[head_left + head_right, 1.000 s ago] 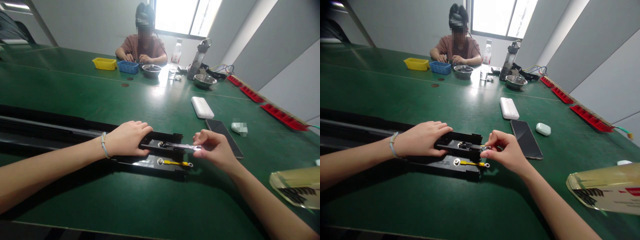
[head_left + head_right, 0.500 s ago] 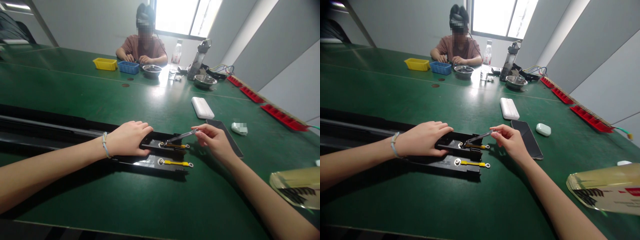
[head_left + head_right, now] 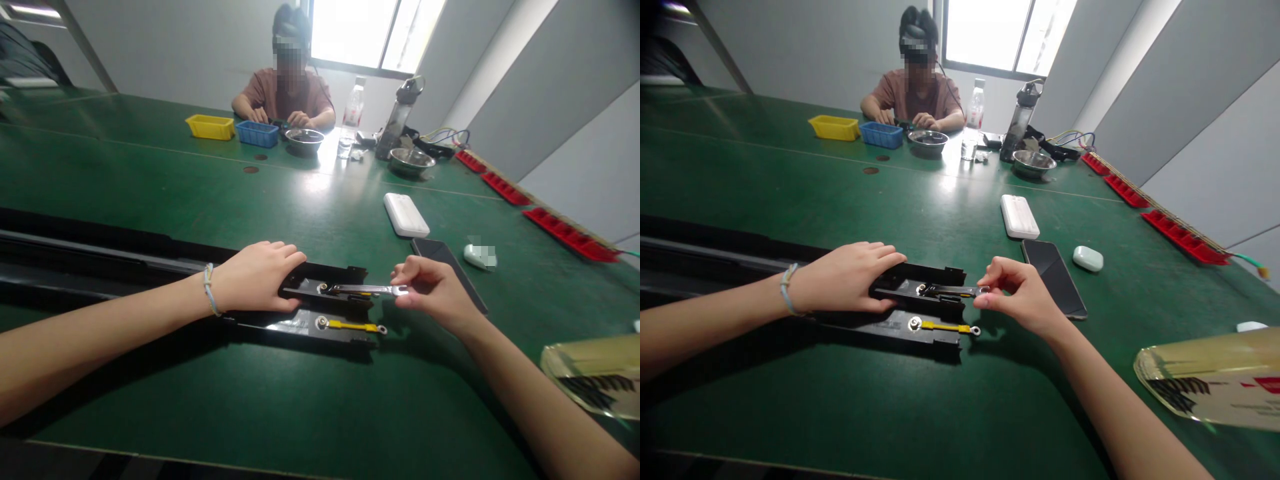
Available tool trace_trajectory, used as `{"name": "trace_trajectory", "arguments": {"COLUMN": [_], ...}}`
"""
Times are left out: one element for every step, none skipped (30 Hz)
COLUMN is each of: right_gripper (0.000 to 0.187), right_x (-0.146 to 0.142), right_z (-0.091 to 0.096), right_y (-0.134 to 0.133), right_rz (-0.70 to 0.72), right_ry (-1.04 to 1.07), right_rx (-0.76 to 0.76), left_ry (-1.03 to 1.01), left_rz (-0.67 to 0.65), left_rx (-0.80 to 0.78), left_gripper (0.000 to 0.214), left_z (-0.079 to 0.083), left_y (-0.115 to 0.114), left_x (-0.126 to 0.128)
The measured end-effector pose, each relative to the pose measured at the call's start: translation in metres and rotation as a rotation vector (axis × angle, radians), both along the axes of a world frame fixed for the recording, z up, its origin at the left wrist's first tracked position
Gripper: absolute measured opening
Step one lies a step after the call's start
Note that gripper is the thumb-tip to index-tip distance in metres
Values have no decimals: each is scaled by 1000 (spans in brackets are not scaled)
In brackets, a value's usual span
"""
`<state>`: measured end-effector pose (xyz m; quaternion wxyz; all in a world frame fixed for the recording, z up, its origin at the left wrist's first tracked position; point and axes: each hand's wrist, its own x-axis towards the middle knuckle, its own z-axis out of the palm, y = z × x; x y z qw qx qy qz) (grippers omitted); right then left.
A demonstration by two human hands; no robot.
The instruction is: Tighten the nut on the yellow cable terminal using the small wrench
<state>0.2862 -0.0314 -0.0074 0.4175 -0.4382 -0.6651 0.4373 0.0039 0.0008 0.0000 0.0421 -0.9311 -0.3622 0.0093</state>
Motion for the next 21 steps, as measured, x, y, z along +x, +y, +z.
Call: {"name": "trace_trajectory", "arguments": {"right_gripper": [37,37,37,36,35,35,34,32,30,28,25,21,18,17,17,18,19,21,24,26,27], "right_x": [-1,-2,-2,-2,-2,-1,0,1,2,3,4,4,4,4,4,4,3,2,2,1,1], "right_z": [0,1,1,1,1,1,1,1,1,1,1,1,0,0,-1,-2,-3,-4,-4,-5,-6], "right_y": [-1,-1,-1,-1,-1,-1,0,1,2,3,5,6,7,8,9,9,10,10,10,10,10], "right_rz": [5,10,12,10,5,-1,-8,-17,-29,-46,-67,-89,-113,-134,-154,-172,-188,-202,-213,-220,-224], "right_ry": [2,4,7,9,10,10,7,1,-10,-25,-44,-63,-81,-96,-110,-123,-135,-148,-160,-171,-179], "right_rx": [4,6,6,4,0,-7,-17,-29,-42,-50,-54,-53,-47,-39,-31,-24,-15,-6,3,9,14], "left_ry": [-1,-3,-3,-3,-2,-1,0,1,2,3,3,2,1,-1,-2,-3,-3,-4,-7,-10,-13], "left_rz": [-1,-2,-3,-5,-6,-7,-8,-7,-7,-6,-6,-6,-6,-7,-7,-6,-5,-5,-3,-4,-5], "left_rx": [-1,-1,-2,-2,0,2,4,5,5,6,6,5,4,3,2,1,-1,-2,-2,0,1], "left_gripper": [53,53,53,53,53,53,53,53,53,54,54,54,55,55,55,55,55,55,55,54,54], "left_z": [0,0,0,0,0,0,0,0,0,0,0,0,0,0,0,0,0,-1,-1,-1,-1], "left_y": [0,0,0,0,0,0,0,0,0,0,0,0,0,0,0,0,0,0,0,0,0], "left_x": [0,0,0,0,0,0,-1,-1,-1,-1,-1,-1,-1,-1,-1,0,0,0,0,0,0]}}
